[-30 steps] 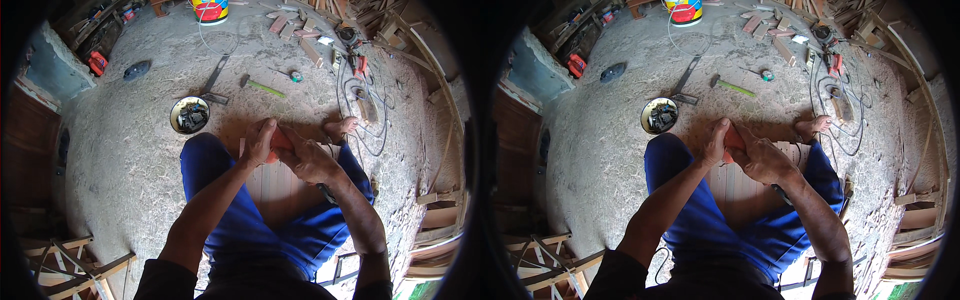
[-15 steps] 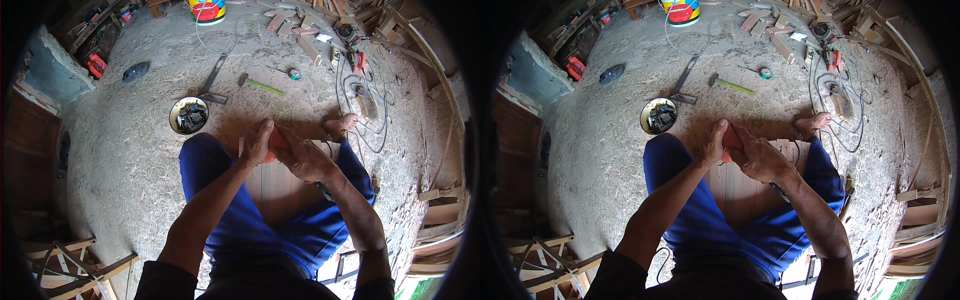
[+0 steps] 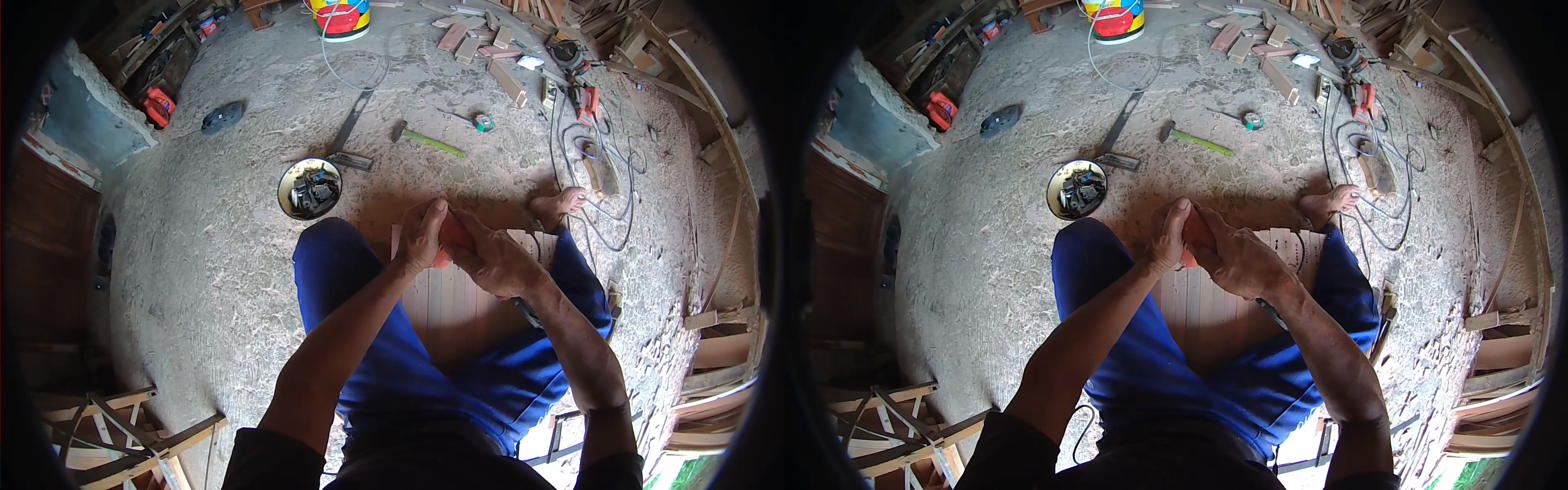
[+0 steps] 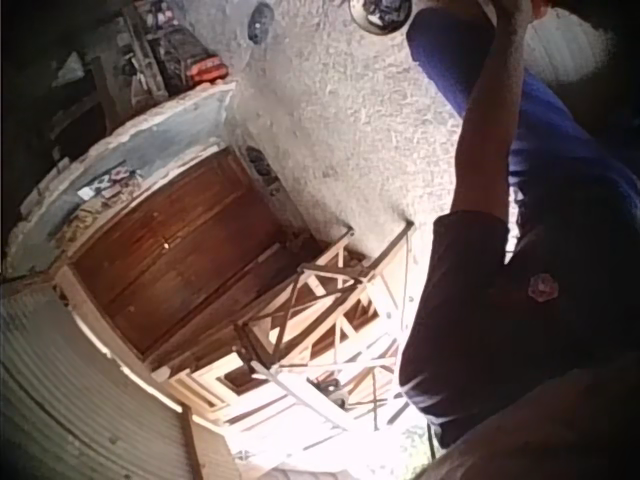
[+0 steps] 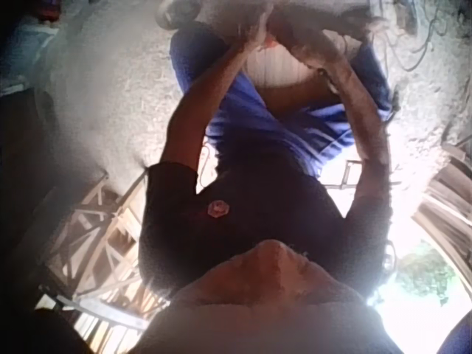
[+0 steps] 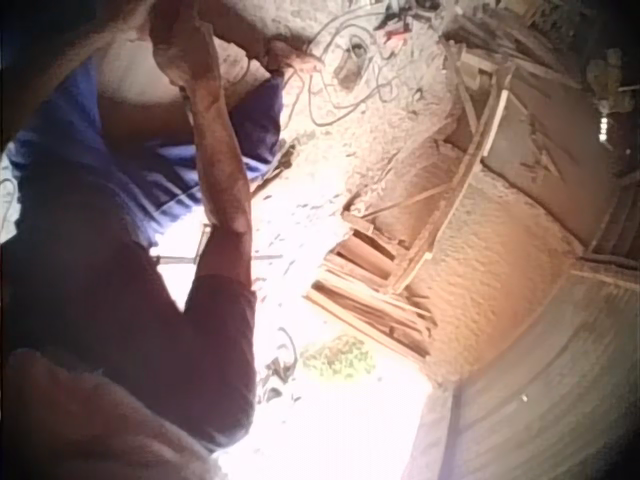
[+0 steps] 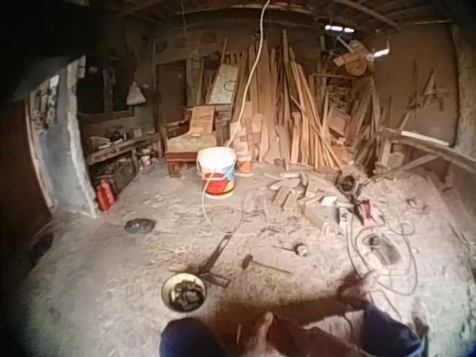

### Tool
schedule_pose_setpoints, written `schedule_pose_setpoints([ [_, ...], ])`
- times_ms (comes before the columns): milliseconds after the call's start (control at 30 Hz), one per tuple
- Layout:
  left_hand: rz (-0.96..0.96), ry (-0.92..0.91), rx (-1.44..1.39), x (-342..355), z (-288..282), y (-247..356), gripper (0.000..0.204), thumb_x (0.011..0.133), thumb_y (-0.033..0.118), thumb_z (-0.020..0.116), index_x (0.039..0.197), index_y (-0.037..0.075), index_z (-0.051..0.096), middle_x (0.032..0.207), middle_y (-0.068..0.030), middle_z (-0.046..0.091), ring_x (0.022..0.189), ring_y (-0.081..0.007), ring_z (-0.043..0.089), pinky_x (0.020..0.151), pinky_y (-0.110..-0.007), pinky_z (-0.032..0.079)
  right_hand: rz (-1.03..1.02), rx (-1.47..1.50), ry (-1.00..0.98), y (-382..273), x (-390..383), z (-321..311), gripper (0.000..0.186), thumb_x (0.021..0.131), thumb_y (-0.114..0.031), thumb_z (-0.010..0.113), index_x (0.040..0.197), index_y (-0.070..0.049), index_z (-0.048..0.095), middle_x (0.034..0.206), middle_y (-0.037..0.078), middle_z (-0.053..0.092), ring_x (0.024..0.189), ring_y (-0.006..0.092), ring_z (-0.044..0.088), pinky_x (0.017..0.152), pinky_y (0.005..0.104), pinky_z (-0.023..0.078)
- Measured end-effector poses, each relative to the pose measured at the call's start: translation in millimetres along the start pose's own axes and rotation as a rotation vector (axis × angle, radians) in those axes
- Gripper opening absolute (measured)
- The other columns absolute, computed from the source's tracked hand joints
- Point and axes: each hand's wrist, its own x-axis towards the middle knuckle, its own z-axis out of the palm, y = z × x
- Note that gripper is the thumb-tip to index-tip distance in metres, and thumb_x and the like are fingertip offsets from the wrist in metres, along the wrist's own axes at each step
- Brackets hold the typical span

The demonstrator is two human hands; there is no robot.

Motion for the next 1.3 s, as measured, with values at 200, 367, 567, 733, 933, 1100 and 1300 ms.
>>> schedule_pose_setpoints([
  [200, 0.004, 0.021, 0.021, 0, 1, -5, 0.046, 0.104, 0.037, 0.048, 0.074, 0.004, 0.058, 0.066, 0.0005, 0.052, 0.065, -0.0088, 0.046, 0.06, -0.032, 0.04, 0.022, 0.014, -0.04, -8, 1, -4, 0.062, 0.1, -0.028, 0.055, 0.152, -0.006, 0.028, 0.084, 0.022, 0.071, 0.045, 0.0289, 0.063, 0.056, 0.043, 0.056],
  [367, -0.038, 0.073, -0.042, 4, 2, -4, 0.044, 0.103, 0.035, 0.05, 0.07, 0.005, 0.055, 0.065, 0.0021, 0.049, 0.064, -0.0082, 0.044, 0.058, -0.032, 0.038, 0.147, 0.015, -0.138, -30, -1, -18, 0.064, 0.1, -0.028, 0.054, 0.154, -0.008, 0.025, 0.085, 0.02, 0.071, 0.042, 0.0258, 0.061, 0.046, 0.0392, 0.053],
  [567, 0.043, 0.07, -0.075, 14, 10, 32, 0.043, 0.103, 0.031, 0.051, 0.069, 0.005, 0.055, 0.062, 0.0036, 0.048, 0.062, -0.0072, 0.043, 0.057, -0.03, 0.037, 0.024, -0.115, -0.075, -27, -1, -36, 0.063, 0.101, -0.028, 0.055, 0.153, -0.008, 0.028, 0.089, 0.023, 0.072, 0.05, 0.0296, 0.065, 0.056, 0.0432, 0.056],
  [733, 0.095, 0.036, -0.131, 35, 16, 63, 0.044, 0.103, 0.03, 0.052, 0.067, 0.005, 0.056, 0.061, 0.0047, 0.049, 0.06, -0.0052, 0.042, 0.055, -0.028, 0.036, -0.025, -0.103, 0.031, -54, -11, -56, 0.06, 0.101, -0.029, 0.056, 0.151, -0.008, 0.031, 0.104, 0.024, 0.072, 0.103, 0.0442, 0.067, 0.094, 0.0507, 0.05],
  [933, 0.03, 0.053, -0.182, 27, 15, 41, 0.044, 0.103, 0.03, 0.053, 0.068, 0.004, 0.057, 0.06, 0.006, 0.049, 0.059, -0.004, 0.041, 0.053, -0.027, 0.035, 0.053, -0.104, -0.024, -44, -6, -44, 0.06, 0.101, -0.029, 0.056, 0.152, -0.01, 0.032, 0.106, 0.023, 0.072, 0.102, 0.0434, 0.069, 0.092, 0.0499, 0.051],
  [1100, -0.039, 0.037, -0.188, 24, 15, 36, 0.044, 0.103, 0.031, 0.053, 0.068, 0.004, 0.057, 0.06, 0.0054, 0.049, 0.059, -0.0038, 0.041, 0.054, -0.027, 0.035, 0.104, -0.069, -0.05, -42, -6, -42, 0.06, 0.101, -0.03, 0.055, 0.152, -0.011, 0.032, 0.104, 0.022, 0.072, 0.091, 0.0403, 0.071, 0.088, 0.0497, 0.053],
  [1300, 0.01, 0.031, -0.182, 26, 15, 32, 0.045, 0.103, 0.031, 0.053, 0.068, 0.004, 0.058, 0.06, 0.0047, 0.049, 0.06, -0.0045, 0.042, 0.054, -0.028, 0.036, 0.177, -0.048, -0.084, -46, -6, -44, 0.059, 0.101, -0.033, 0.052, 0.153, -0.012, 0.031, 0.091, 0.02, 0.073, 0.057, 0.0323, 0.068, 0.073, 0.0478, 0.056],
])
